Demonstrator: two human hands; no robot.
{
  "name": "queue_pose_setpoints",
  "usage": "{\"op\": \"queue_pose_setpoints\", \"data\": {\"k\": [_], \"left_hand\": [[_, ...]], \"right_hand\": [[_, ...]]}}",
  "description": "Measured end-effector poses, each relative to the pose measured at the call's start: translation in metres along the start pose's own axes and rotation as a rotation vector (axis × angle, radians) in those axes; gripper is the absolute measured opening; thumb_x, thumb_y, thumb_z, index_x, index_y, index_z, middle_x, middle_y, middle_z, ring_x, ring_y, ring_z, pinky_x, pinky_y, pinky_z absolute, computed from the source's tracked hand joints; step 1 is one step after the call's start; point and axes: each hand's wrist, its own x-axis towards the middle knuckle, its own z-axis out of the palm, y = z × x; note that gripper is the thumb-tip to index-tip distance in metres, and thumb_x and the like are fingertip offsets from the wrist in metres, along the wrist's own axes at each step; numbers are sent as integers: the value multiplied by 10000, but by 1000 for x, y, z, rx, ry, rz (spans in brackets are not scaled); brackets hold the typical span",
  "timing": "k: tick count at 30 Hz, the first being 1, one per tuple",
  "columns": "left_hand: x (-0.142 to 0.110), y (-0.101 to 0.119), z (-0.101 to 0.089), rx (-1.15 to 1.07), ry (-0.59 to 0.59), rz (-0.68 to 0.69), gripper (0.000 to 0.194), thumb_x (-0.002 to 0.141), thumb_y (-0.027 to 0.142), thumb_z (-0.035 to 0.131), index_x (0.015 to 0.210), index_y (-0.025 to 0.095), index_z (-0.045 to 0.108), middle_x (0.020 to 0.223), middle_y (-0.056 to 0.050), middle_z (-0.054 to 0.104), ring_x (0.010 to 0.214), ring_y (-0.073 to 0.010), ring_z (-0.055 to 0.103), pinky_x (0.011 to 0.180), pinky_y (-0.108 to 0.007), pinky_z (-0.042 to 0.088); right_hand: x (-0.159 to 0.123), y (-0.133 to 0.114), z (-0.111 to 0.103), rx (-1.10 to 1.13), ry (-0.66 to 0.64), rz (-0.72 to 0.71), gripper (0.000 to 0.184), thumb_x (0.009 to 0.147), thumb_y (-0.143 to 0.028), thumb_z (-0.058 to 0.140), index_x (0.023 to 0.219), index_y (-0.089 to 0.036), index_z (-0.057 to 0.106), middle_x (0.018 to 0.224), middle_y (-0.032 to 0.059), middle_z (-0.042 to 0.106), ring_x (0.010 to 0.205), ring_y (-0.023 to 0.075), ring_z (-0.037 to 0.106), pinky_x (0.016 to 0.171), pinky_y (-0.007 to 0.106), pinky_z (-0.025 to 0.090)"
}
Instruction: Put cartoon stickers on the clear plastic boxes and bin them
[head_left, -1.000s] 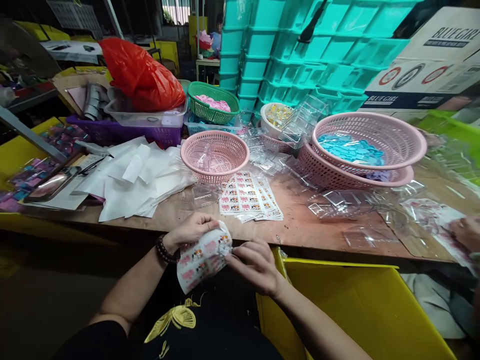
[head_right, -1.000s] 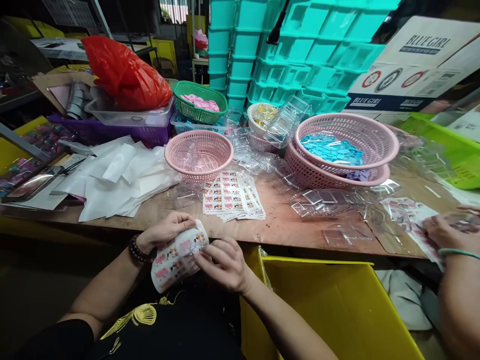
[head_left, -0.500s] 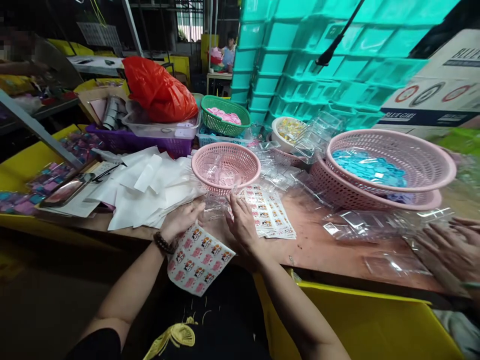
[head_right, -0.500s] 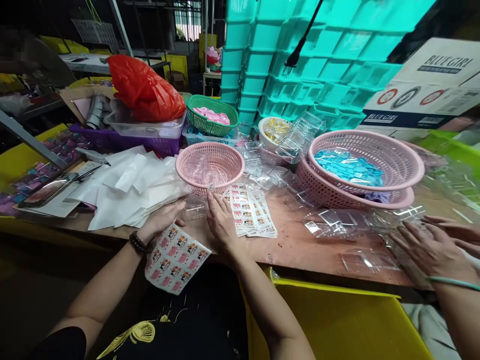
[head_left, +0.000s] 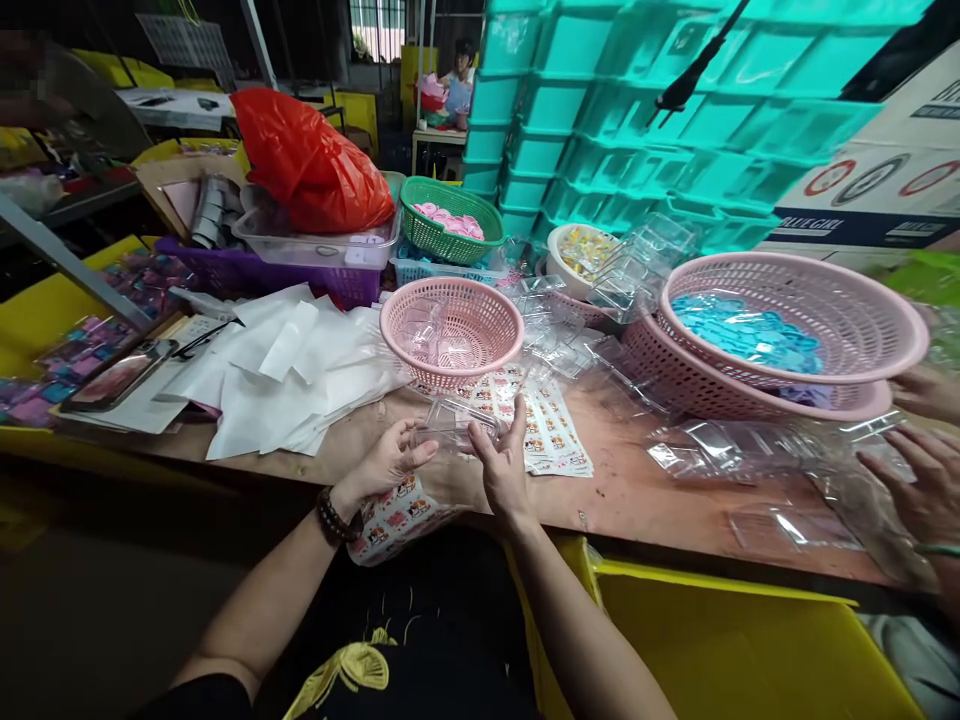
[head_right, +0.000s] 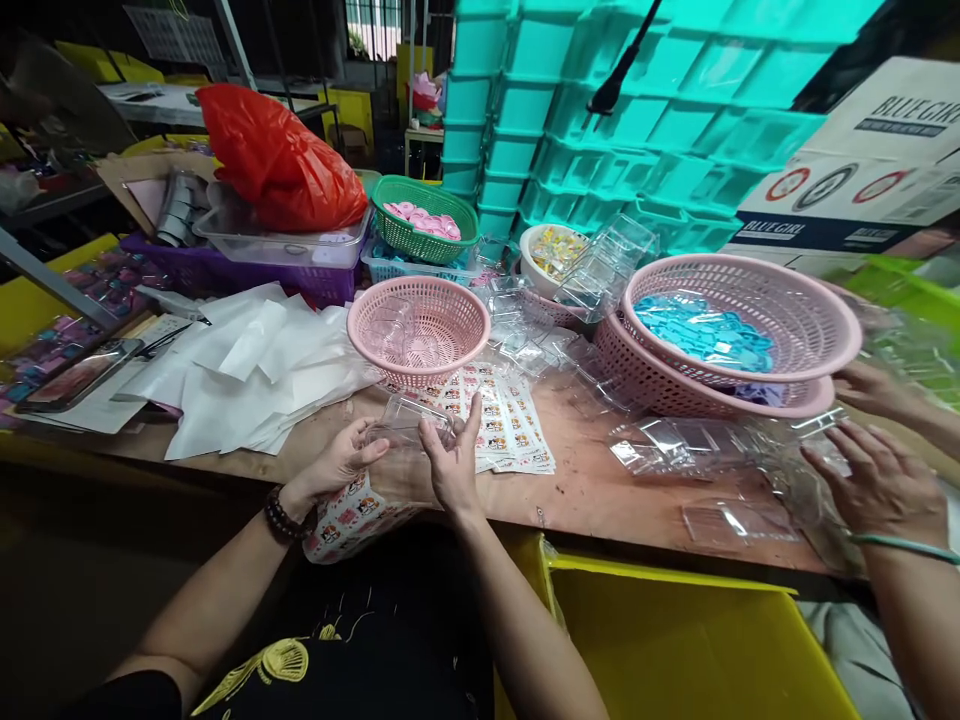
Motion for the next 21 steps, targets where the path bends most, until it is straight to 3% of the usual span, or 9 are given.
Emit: {"op": "queue_pose_setpoints", "data": {"k": [3,8,12,15,18,21], "left_hand": [[-4,5,5,-11,-47,-43,686,631,407,904,1192,118,635,1023,-113,745,969,-214,686,935,-345,486],[-10,15,9,63,-120,-118,590,644,401,894,1111,85,719,914,-98,754,881,-200,685,865,-314,496],[-24,16,3,58,-130,-145,591,622,402,898,1090,83,730,789,-45,721,690,-121,616,698,-236,465],[-40,15,-7,35,-54,-168,604,610,440,890,1074,93,720,790,-51,718,570,-66,520,532,-185,360],[-53,16,-12,11,44,-102,656,632,472,859,1155,120,675,951,-85,731,494,-17,419,436,-179,241],[-60,19,-10,19,67,-78,715,674,468,811,1279,152,599,977,-53,706,442,12,323,401,-183,189]], "right_hand": [[-5,-2,1,135,16,29,1142,756,-572,760,1595,-234,62,1175,133,670,1082,233,682,978,396,542],[-24,7,8,217,85,52,1149,755,-541,772,1589,-273,29,1170,116,669,1122,239,674,1010,474,522],[-29,7,-5,186,220,-62,1000,849,-526,692,1582,-274,60,1168,119,638,1025,224,702,992,482,532],[-22,3,-25,113,382,-202,890,918,-506,612,1580,-304,53,1214,109,594,970,200,700,995,492,532],[-20,8,-30,-46,300,-300,1002,889,-435,682,1590,-326,-25,1241,102,589,1112,207,648,1036,465,507],[-24,27,-19,-206,138,-397,1068,888,-406,690,1586,-330,-114,1305,123,559,1140,211,636,1020,441,519]]}}
